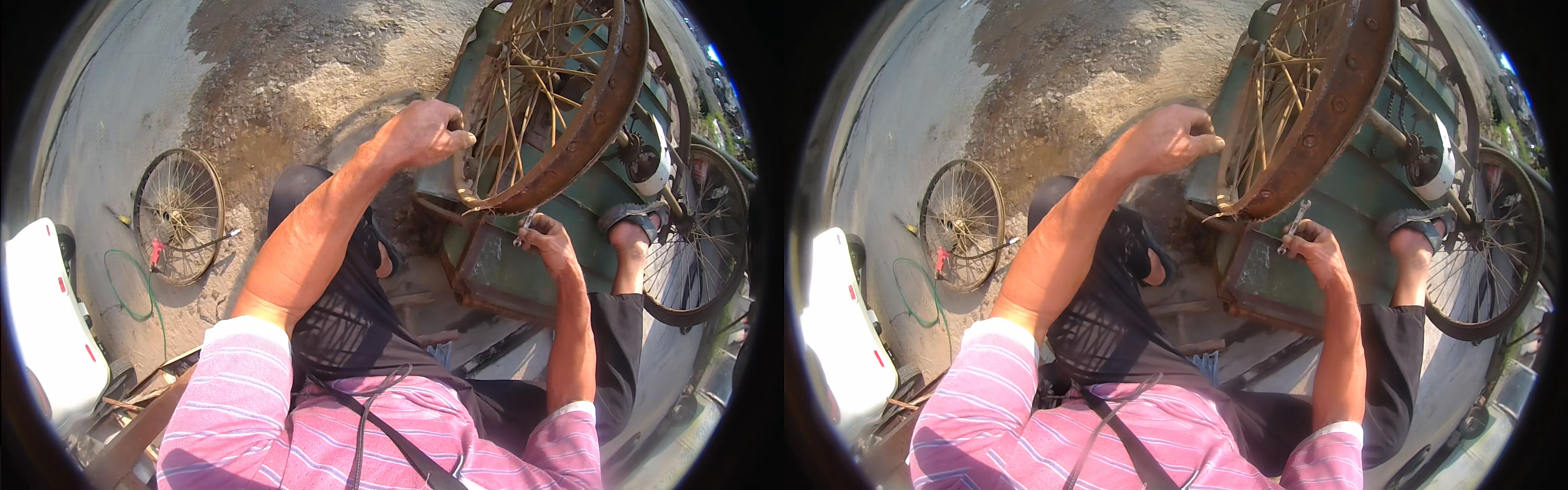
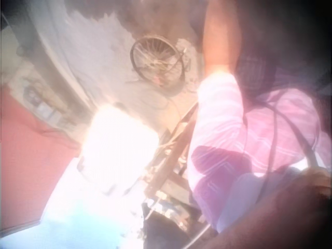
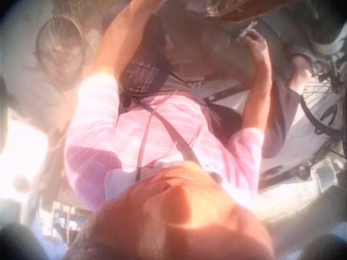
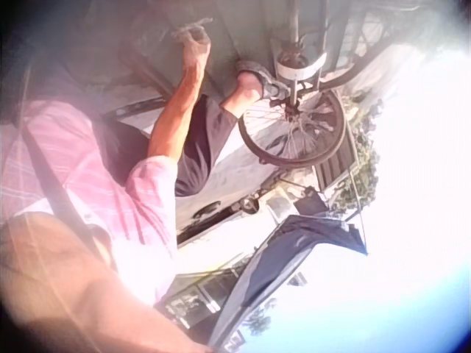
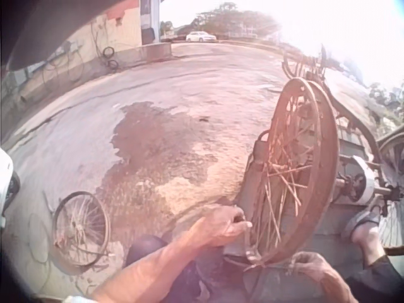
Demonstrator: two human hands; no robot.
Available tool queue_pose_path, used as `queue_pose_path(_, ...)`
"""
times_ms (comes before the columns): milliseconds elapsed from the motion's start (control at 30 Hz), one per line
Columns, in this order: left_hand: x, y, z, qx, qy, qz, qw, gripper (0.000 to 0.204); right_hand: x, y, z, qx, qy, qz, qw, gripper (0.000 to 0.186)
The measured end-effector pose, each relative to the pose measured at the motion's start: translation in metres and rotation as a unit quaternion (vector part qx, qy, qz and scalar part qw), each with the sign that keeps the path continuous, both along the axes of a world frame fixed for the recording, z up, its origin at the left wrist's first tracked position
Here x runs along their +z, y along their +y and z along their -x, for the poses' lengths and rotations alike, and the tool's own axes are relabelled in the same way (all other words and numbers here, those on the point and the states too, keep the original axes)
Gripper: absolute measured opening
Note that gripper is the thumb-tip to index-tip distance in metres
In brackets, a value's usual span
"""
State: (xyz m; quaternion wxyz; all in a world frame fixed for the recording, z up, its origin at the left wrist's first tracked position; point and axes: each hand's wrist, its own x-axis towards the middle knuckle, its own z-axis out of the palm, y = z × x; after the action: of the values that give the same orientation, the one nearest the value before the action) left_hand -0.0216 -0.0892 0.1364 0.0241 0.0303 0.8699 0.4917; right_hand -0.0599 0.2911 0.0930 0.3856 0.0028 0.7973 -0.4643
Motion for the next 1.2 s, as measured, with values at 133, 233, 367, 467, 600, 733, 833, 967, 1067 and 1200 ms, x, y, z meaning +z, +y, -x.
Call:
queue_pose_path(133,0.005,-0.004,-0.015,-0.211,-0.123,-0.04,0.969,0.037,0.047,-0.028,-0.023,0.154,-0.177,0.094,0.968,0.027)
queue_pose_path(233,0.007,0.021,-0.043,-0.341,-0.204,-0.034,0.917,0.038,0.047,-0.06,-0.048,0.256,-0.146,0.112,0.949,0.033)
queue_pose_path(367,-0.028,0.046,-0.074,-0.283,-0.077,0.013,0.956,0.038,0.043,-0.098,-0.067,0.234,-0.091,0.076,0.965,0.03)
queue_pose_path(467,-0.029,0.043,-0.072,-0.187,-0.083,-0.058,0.977,0.033,0.037,-0.106,-0.068,0.206,-0.013,0.073,0.976,0.027)
queue_pose_path(600,-0.014,0.036,-0.075,-0.13,-0.136,-0.072,0.979,0.031,0.044,-0.106,-0.066,0.214,-0.033,0.023,0.976,0.031)
queue_pose_path(733,-0.005,0.022,-0.065,-0.07,-0.225,-0.055,0.97,0.028,0.018,-0.082,-0.045,0.145,0.087,-0.1,0.981,0.041)
queue_pose_path(833,-0.004,0.008,-0.059,-0.031,-0.226,-0.016,0.973,0.027,0.004,-0.086,-0.028,0.155,0.245,-0.034,0.956,0.039)
queue_pose_path(967,-0.023,0.006,-0.05,-0.01,-0.153,0.1,0.983,0.029,0.001,-0.096,-0.037,0.197,0.355,-0.045,0.913,0.034)
queue_pose_path(1067,-0.033,0.003,-0.044,0.017,-0.098,0.139,0.985,0.032,0.005,-0.098,-0.041,0.19,0.354,-0.037,0.915,0.029)
queue_pose_path(1200,-0.034,0.004,-0.034,0.027,-0.085,0.099,0.991,0.031,0.036,-0.091,-0.042,0.208,0.388,0.021,0.898,0.025)
